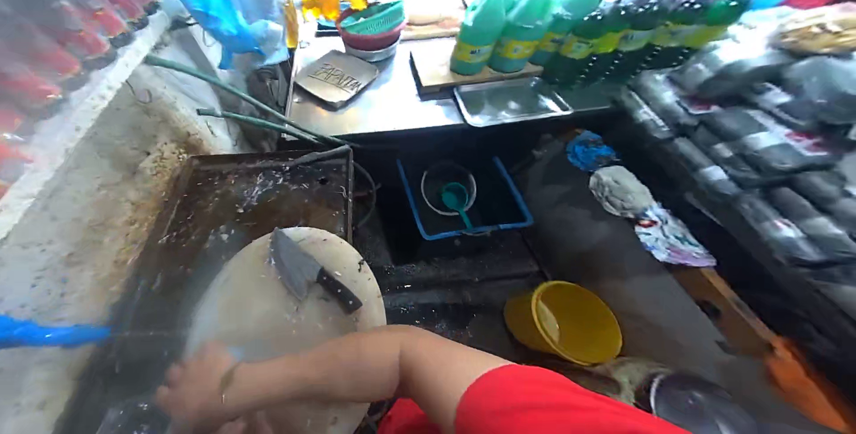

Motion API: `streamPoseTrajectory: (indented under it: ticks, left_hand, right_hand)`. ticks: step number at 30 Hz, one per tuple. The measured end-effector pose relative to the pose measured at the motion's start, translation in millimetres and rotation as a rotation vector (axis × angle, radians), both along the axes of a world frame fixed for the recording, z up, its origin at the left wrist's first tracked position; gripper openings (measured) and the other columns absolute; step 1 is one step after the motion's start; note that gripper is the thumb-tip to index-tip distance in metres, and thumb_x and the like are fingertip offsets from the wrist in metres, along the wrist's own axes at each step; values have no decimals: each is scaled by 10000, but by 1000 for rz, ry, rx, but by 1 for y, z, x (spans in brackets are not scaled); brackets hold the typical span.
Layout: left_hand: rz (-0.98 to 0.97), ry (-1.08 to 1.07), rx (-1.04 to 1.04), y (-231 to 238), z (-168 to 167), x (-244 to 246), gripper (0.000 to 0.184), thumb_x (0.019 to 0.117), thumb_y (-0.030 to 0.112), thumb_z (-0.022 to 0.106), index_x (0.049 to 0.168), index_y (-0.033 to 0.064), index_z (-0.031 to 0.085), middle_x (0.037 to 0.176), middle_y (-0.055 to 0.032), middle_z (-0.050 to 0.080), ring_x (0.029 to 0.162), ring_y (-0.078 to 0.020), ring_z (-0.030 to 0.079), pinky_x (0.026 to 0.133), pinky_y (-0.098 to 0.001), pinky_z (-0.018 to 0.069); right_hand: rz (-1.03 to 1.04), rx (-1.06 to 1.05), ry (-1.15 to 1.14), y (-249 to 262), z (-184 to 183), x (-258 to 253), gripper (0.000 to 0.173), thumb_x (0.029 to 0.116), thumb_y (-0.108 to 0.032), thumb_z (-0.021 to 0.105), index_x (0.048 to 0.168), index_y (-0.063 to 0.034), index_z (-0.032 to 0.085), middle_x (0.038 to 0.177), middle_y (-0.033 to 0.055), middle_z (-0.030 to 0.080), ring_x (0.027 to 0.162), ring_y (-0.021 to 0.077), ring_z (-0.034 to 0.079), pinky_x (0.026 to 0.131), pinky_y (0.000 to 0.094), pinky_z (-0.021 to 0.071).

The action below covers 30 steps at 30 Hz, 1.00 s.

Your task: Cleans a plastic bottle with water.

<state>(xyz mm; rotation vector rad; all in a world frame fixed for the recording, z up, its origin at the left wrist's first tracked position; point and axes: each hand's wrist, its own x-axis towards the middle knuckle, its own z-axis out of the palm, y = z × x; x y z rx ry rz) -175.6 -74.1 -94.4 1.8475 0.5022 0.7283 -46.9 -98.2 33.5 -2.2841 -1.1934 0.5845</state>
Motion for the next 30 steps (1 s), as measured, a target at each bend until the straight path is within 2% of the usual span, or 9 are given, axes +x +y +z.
streamPoseTrajectory:
  ticks: [3,6,9,12,15,19,22,26,30]
  left_hand:
    - [14,146,190,5,-15,22,616,864,18,663,1356,-248,405,1325,-373,558,1289,-325,562,1108,-383,435]
    - [22,372,268,-2,20,24,477,890,34,654,1257,-244,528,1262,-393,599,1235,-405,593,1091,-449,436]
    - [-72,306,327,-6,44,25,574,831,69,724,1246,-268,517,1224,-416,604,1199,-475,603,1052,-531,462]
    - [-74,367,105,-17,51,24,842,763,84,876,1392,-226,410,1315,-347,592,1260,-358,593,1107,-437,459]
    - [-52,253,98,-13,69,33,890,678,79,899,1362,-243,429,1282,-358,607,1223,-358,618,1081,-432,475]
    - [-113,324,76,-7,47,23,916,730,160,906,1416,-190,410,1340,-324,587,1271,-341,592,1116,-418,457]
    - [-87,258,109,-3,59,40,937,702,178,913,1409,-198,425,1311,-338,604,1241,-370,614,1097,-462,474]
    - [-181,328,177,-9,61,40,908,727,215,907,1410,-171,449,1332,-330,597,1268,-391,596,1109,-482,463]
    - [-371,465,258,-37,94,67,923,776,231,886,1490,-104,406,1427,-319,536,1340,-419,536,1138,-535,419]
  right_hand:
    - [23,4,33,-6,6,2,542,991,-413,647,1396,-59,586,1426,175,574,1367,375,488,1098,617,360]
    - [-30,107,0,-36,30,-5,495,985,-401,661,1355,-75,624,1395,154,603,1346,351,517,1103,596,373]
    - [-92,182,-1,-70,62,-1,506,987,-411,649,1342,-51,635,1383,173,619,1328,355,540,1072,591,394]
    - [-86,72,114,-68,35,12,608,1009,-502,583,1378,-19,599,1411,214,593,1346,391,530,1103,634,379]
    - [-68,104,95,-71,57,21,613,1008,-513,573,1332,6,616,1367,218,615,1324,376,543,1110,593,371]
    - [-66,135,200,-68,9,30,572,965,-509,661,1248,-12,666,1202,226,676,1129,390,650,969,611,502]
    - [-87,222,203,-73,34,39,614,948,-516,664,1276,2,662,1238,231,668,1174,371,633,1024,581,473]
    - [-153,315,288,-100,18,38,567,958,-483,671,1265,-6,673,1192,210,691,1121,315,665,1017,529,504]
    - [-334,430,380,-150,25,53,419,1010,-328,655,1268,3,661,1197,215,685,1095,296,667,993,496,517]
